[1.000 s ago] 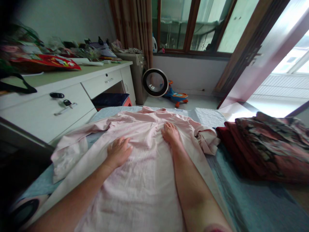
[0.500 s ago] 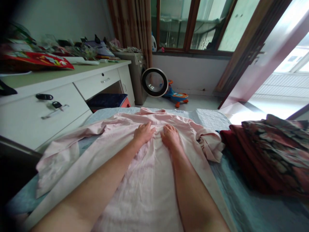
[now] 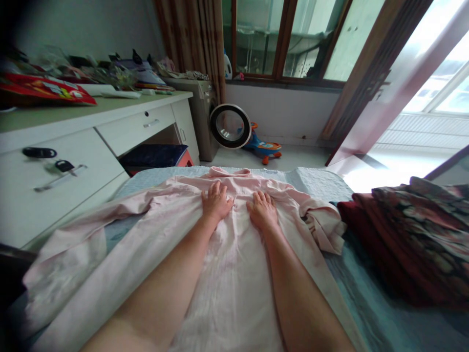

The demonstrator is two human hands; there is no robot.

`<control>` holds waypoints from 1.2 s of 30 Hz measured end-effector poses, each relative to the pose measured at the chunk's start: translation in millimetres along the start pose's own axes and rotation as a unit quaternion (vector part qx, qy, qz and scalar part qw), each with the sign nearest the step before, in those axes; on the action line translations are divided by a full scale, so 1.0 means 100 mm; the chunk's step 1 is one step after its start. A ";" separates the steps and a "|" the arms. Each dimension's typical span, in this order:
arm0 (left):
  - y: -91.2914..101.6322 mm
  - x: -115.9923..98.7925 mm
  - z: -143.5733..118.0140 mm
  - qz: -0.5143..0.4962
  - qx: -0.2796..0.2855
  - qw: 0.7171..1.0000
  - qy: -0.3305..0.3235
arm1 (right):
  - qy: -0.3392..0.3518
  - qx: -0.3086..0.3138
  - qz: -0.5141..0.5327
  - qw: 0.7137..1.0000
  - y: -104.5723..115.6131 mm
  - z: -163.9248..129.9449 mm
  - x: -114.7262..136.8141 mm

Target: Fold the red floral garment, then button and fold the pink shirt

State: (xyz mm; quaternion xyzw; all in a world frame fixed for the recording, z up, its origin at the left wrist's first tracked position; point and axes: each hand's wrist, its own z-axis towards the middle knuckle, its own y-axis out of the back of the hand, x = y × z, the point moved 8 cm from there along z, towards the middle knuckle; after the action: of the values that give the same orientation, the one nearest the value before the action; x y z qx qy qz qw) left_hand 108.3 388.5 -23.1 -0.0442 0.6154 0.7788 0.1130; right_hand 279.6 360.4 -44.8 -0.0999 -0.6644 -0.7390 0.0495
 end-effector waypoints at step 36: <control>-0.15 0.01 0.05 -0.004 0.029 0.999 0.019 | -0.087 -0.116 0.011 0.989 0.29 1.56 -0.20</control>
State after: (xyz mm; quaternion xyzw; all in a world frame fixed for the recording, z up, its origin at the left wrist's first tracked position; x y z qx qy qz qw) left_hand 110.6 396.7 -36.1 -0.0576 0.6397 0.7591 0.1055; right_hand 317.4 510.6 -5.8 -0.1762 -0.5747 -0.7991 -0.0117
